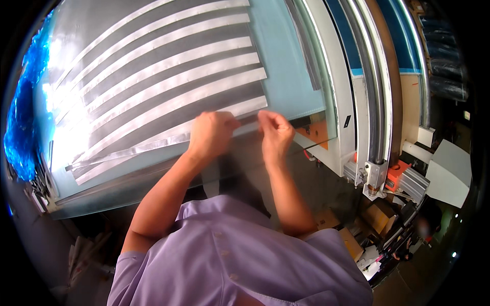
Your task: The person operates a machine to process a large blue solar panel, then moves to a table to apply white adhesive strips to a grey panel. The person handles the panels by hand, using gloves, and arranges the strips in parallel lines.
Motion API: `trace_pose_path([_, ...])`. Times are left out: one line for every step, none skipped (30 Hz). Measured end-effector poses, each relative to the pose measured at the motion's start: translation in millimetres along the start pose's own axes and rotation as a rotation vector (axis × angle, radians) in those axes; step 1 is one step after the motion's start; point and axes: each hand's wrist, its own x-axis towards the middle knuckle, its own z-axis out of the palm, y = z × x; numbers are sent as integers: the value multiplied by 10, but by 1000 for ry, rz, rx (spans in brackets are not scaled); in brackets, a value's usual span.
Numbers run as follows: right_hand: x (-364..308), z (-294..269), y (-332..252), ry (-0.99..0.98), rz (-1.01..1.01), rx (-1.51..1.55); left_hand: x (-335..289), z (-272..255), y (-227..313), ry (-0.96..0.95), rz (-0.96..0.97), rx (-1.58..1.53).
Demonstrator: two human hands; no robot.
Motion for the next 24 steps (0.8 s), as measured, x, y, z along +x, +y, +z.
trace_pose_path([99,-24,75,83,-159,-113,59,-3,18,-7,-40,4])
trace_pose_path([208,-71,165,165,-317,-226,124,-24,53,-13,-81,9])
trace_pose_path([275,-120,220,241,-480,-343,192,-20,49,-17,-122,11])
trace_pose_path([302,-177,246,189,-577,-463,268,28,0,-43,-118,-35])
trace_pose_path([332,-185,292,148,-664,-481,332,59,-5,-64,-134,-42])
trace_pose_path([378,-194,336,109,-754,-501,402,88,23,-85,-146,-52])
trace_pose_path([407,-207,379,67,-843,-520,463,113,50,-106,-158,-62])
trace_pose_path([389,-220,418,28,-846,-541,512,133,67,-131,-178,-32])
trace_pose_path([398,-211,441,37,-834,-514,558,155,66,-137,-190,-23])
trace_pose_path([404,-198,454,46,-822,-485,594,177,61,-142,-203,-14])
trace_pose_path([412,-195,460,53,-810,-457,615,197,58,-147,-217,-5])
trace_pose_path([425,-196,457,44,-827,-457,634,211,60,-144,-232,4])
trace_pose_path([435,-196,444,33,-844,-457,645,221,63,-141,-249,13])
trace_pose_path([443,-196,437,22,-861,-457,653,231,65,-137,-266,22])
trace_pose_path([445,-194,430,15,-852,-464,664,236,71,-140,-269,30])
trace_pose_path([442,-191,425,8,-842,-471,672,241,75,-142,-272,38])
trace_pose_path([440,-189,428,1,-833,-478,676,244,78,-144,-275,46])
trace_pose_path([450,-187,435,1,-844,-480,679,244,85,-141,-275,51])
trace_pose_path([460,-184,443,1,-854,-482,677,243,93,-138,-275,55])
trace_pose_path([465,-182,448,2,-864,-484,680,240,97,-135,-274,60])
trace_pose_path([469,-181,452,-1,-865,-490,683,239,100,-139,-285,56])
trace_pose_path([471,-179,453,-3,-867,-496,685,237,103,-143,-296,51])
trace_pose_path([471,-179,450,-4,-868,-502,686,239,103,-148,-306,47])
trace_pose_path([465,-182,434,-23,-853,-531,685,240,100,-143,-302,47])
